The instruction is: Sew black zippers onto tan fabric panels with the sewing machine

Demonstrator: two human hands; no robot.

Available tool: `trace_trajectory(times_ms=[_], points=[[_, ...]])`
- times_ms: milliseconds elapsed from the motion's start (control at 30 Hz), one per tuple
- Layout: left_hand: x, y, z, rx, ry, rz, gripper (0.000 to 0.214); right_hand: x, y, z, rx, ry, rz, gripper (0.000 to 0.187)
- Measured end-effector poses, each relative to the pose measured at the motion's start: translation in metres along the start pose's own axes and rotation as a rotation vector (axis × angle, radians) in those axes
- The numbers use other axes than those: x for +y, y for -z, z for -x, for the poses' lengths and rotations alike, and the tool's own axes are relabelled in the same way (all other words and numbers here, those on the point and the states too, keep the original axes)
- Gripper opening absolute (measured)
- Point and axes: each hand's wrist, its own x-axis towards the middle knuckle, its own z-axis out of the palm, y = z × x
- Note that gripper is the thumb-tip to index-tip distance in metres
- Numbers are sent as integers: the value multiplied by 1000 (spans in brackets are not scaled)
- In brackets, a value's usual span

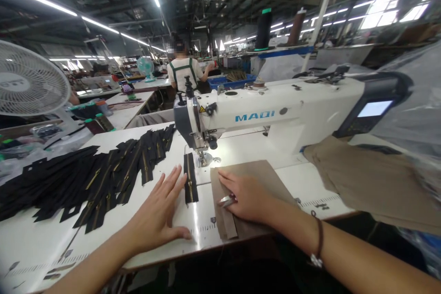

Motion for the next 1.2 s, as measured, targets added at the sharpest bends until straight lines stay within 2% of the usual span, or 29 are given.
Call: trace_trajectory(times_ms=[100, 167, 233, 300, 400, 533, 633, 700, 733, 833, 867, 933, 1000, 1067, 1133, 1200], points=[[15, -3, -4, 12, -70, 19, 96, -1, 6, 4, -66, -3, -20, 64], [37, -7, -3, 74, -136, 80, 73, -1, 6, 4, -57, -13, -23, 63], [60, -10, -2, 83, -185, 154, 55, -1, 4, 4, -41, -23, -31, 63], [76, -13, -3, 44, -176, 191, 52, -1, 3, 4, -37, -35, -31, 64], [85, -17, -6, -14, -149, 176, 53, -2, 3, 4, -45, -46, -9, 63], [83, -25, 2, -18, -210, 127, 61, -3, 2, 6, -31, -7, -8, 60], [76, -27, 14, 50, -302, 106, 60, -3, 0, 8, -31, 37, 12, 54], [64, -22, 16, 93, -320, 111, 55, -2, -1, 7, -40, 57, 29, 51], [54, -17, 13, 119, -277, 119, 55, -2, -1, 5, -39, 66, 35, 50], [20, 1, -5, 167, -16, 133, 62, -1, -3, 0, -19, 76, 52, 49], [10, 6, -10, 144, 24, 123, 65, -2, -4, -1, -9, 71, 56, 49], [-3, 11, -15, -4, -1, 108, 74, -3, -6, -4, 20, 47, 54, 48], [-1, 7, -7, -125, -88, 105, 89, -4, -9, -6, 62, 18, 38, 44], [11, -4, 11, -99, -161, 78, 95, -4, -12, -6, 114, 5, 15, 40], [23, -19, 32, 71, -224, -2, 65, -3, -13, -7, 147, 4, -5, 37], [30, -31, 47, 177, -317, -60, 44, -3, -12, -8, 138, 0, -20, 37]])
